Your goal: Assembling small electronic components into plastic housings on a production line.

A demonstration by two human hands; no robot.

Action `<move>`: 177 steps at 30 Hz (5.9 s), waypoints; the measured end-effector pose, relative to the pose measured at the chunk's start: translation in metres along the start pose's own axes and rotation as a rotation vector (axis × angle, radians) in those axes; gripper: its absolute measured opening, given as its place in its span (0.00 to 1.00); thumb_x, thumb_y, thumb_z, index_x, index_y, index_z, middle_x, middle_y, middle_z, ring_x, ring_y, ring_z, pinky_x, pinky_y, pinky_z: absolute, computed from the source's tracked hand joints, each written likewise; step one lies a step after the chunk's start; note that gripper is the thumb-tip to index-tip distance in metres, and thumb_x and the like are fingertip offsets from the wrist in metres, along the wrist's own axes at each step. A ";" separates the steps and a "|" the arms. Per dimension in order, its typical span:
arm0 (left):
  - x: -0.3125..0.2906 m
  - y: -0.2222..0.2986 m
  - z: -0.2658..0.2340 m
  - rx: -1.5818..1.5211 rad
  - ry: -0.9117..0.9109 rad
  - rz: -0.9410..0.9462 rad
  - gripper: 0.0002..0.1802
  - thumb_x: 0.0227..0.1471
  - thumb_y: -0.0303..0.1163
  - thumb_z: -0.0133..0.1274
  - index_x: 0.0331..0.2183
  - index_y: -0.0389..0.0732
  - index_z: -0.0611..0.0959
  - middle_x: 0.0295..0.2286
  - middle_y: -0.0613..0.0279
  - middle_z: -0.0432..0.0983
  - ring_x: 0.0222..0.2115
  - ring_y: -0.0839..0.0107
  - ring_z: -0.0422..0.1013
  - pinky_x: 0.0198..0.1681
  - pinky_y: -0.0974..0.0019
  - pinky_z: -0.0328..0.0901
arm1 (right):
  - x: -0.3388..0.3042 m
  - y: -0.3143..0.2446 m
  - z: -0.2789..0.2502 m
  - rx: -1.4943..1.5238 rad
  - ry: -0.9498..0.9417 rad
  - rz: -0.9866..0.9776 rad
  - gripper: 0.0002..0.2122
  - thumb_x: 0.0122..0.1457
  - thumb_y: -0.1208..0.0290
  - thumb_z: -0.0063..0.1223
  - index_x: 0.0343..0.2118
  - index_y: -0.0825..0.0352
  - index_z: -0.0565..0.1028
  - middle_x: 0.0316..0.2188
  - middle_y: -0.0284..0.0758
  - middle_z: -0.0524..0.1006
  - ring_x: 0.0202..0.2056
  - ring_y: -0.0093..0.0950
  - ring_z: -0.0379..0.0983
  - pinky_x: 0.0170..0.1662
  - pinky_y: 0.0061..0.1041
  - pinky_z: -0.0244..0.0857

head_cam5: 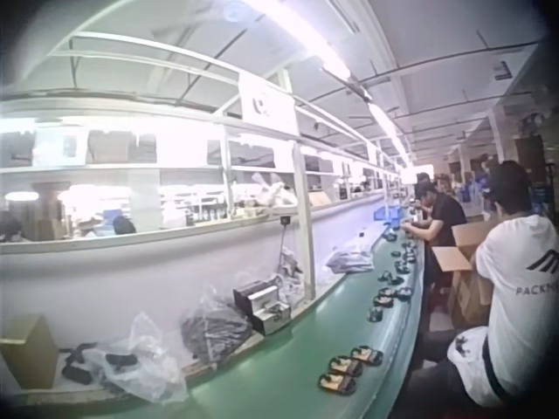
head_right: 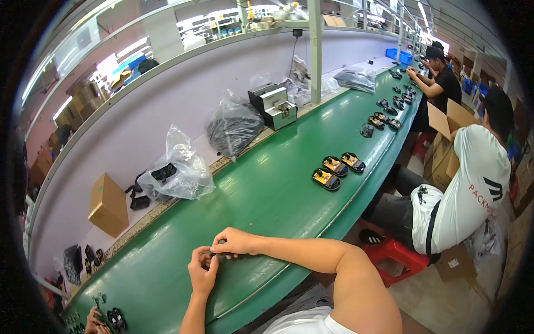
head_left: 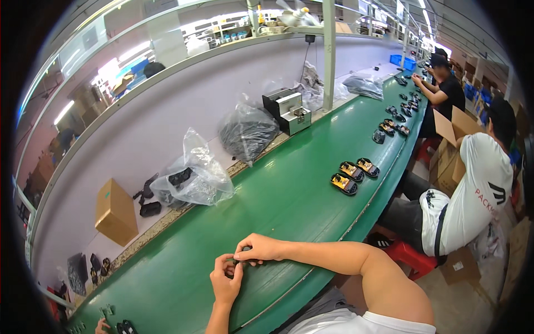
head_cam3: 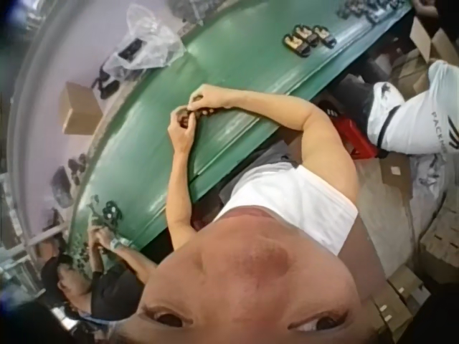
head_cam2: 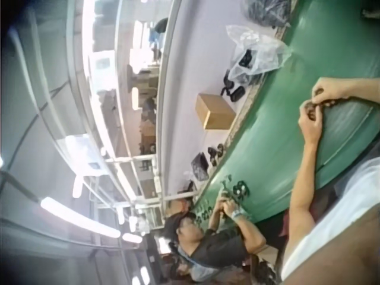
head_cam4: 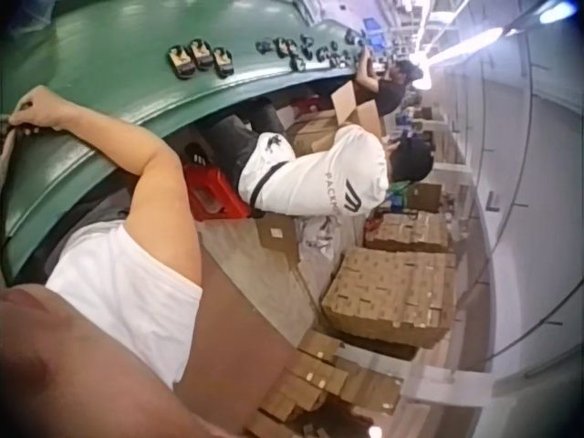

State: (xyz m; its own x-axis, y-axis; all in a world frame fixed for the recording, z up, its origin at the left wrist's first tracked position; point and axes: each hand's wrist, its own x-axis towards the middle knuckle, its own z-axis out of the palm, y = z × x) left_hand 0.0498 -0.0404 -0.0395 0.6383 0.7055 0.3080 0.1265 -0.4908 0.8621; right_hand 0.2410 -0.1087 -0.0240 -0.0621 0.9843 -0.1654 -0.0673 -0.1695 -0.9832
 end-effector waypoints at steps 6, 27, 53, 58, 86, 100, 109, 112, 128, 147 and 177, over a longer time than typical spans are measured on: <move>-0.002 -0.006 -0.007 -0.009 0.019 -0.020 0.15 0.51 0.24 0.63 0.42 0.36 0.80 0.25 0.62 0.82 0.22 0.79 0.73 0.28 0.74 0.68 | 0.004 -0.002 0.005 0.036 0.001 0.006 0.11 0.64 0.62 0.59 0.34 0.67 0.79 0.24 0.27 0.76 0.21 0.14 0.68 0.21 0.15 0.60; -0.004 -0.006 0.002 -0.051 0.040 -0.001 0.12 0.59 0.25 0.56 0.45 0.33 0.80 0.32 0.63 0.81 0.29 0.79 0.74 0.29 0.75 0.67 | 0.004 0.009 -0.003 0.134 -0.051 0.037 0.15 0.64 0.57 0.59 0.36 0.66 0.79 0.25 0.28 0.76 0.22 0.16 0.70 0.20 0.16 0.60; -0.015 -0.005 0.003 0.175 0.235 0.356 0.16 0.55 0.23 0.60 0.46 0.34 0.79 0.32 0.58 0.81 0.29 0.71 0.74 0.33 0.68 0.67 | -0.004 -0.001 0.008 0.370 -0.231 0.192 0.18 0.67 0.51 0.52 0.41 0.63 0.79 0.29 0.27 0.77 0.24 0.17 0.71 0.21 0.16 0.60; -0.014 -0.003 0.002 0.205 0.244 0.355 0.17 0.55 0.24 0.60 0.48 0.35 0.78 0.34 0.56 0.81 0.33 0.67 0.76 0.36 0.65 0.68 | -0.002 0.002 0.006 0.471 -0.242 0.255 0.16 0.68 0.53 0.51 0.42 0.62 0.78 0.29 0.26 0.77 0.24 0.16 0.71 0.19 0.13 0.58; -0.005 0.005 -0.004 0.008 0.197 0.119 0.08 0.57 0.25 0.50 0.39 0.35 0.76 0.38 0.54 0.76 0.38 0.66 0.73 0.45 0.63 0.68 | -0.001 -0.003 0.005 0.411 -0.129 0.186 0.16 0.61 0.67 0.65 0.48 0.67 0.78 0.28 0.26 0.73 0.26 0.15 0.67 0.26 0.15 0.60; -0.012 0.000 0.009 -0.073 0.189 0.116 0.12 0.56 0.30 0.58 0.40 0.37 0.75 0.30 0.54 0.74 0.28 0.64 0.74 0.34 0.62 0.70 | -0.007 -0.004 -0.002 0.373 -0.028 0.175 0.12 0.60 0.71 0.62 0.45 0.68 0.76 0.30 0.29 0.74 0.27 0.17 0.67 0.25 0.16 0.59; -0.014 -0.004 0.010 -0.095 0.220 0.178 0.14 0.55 0.25 0.56 0.43 0.39 0.72 0.25 0.53 0.77 0.21 0.59 0.75 0.27 0.60 0.70 | -0.002 -0.007 0.004 0.337 0.003 0.183 0.14 0.59 0.70 0.61 0.45 0.69 0.76 0.31 0.30 0.76 0.26 0.17 0.69 0.22 0.14 0.60; -0.014 -0.002 0.008 -0.086 0.198 0.180 0.14 0.57 0.27 0.55 0.44 0.39 0.73 0.22 0.53 0.77 0.21 0.57 0.75 0.27 0.58 0.70 | -0.002 -0.006 0.003 0.310 -0.037 0.162 0.14 0.59 0.70 0.61 0.45 0.69 0.76 0.31 0.31 0.76 0.25 0.18 0.70 0.21 0.13 0.60; -0.012 -0.006 0.010 -0.057 0.149 0.259 0.20 0.51 0.25 0.53 0.48 0.41 0.77 0.23 0.54 0.79 0.22 0.56 0.77 0.27 0.59 0.71 | -0.003 -0.012 0.005 0.247 -0.064 0.150 0.16 0.62 0.63 0.57 0.44 0.71 0.75 0.31 0.33 0.76 0.23 0.18 0.69 0.18 0.12 0.59; -0.012 -0.009 0.017 -0.086 0.144 0.305 0.23 0.53 0.28 0.56 0.52 0.42 0.77 0.20 0.61 0.79 0.20 0.63 0.76 0.24 0.61 0.69 | -0.004 -0.007 0.005 0.125 -0.009 0.110 0.13 0.60 0.64 0.60 0.40 0.68 0.75 0.30 0.34 0.78 0.22 0.17 0.72 0.19 0.12 0.62; -0.013 0.000 0.011 -0.145 0.229 0.146 0.12 0.56 0.31 0.56 0.39 0.38 0.73 0.17 0.57 0.76 0.18 0.57 0.75 0.22 0.58 0.68 | -0.006 -0.014 0.021 0.200 0.035 0.151 0.15 0.67 0.58 0.51 0.44 0.68 0.72 0.30 0.31 0.74 0.20 0.14 0.67 0.16 0.11 0.57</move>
State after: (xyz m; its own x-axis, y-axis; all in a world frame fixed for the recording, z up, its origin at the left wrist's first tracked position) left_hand 0.0501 -0.0548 -0.0482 0.4517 0.7380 0.5014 -0.0738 -0.5291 0.8453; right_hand 0.2214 -0.1133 -0.0078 -0.0524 0.9474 -0.3156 -0.2556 -0.3182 -0.9129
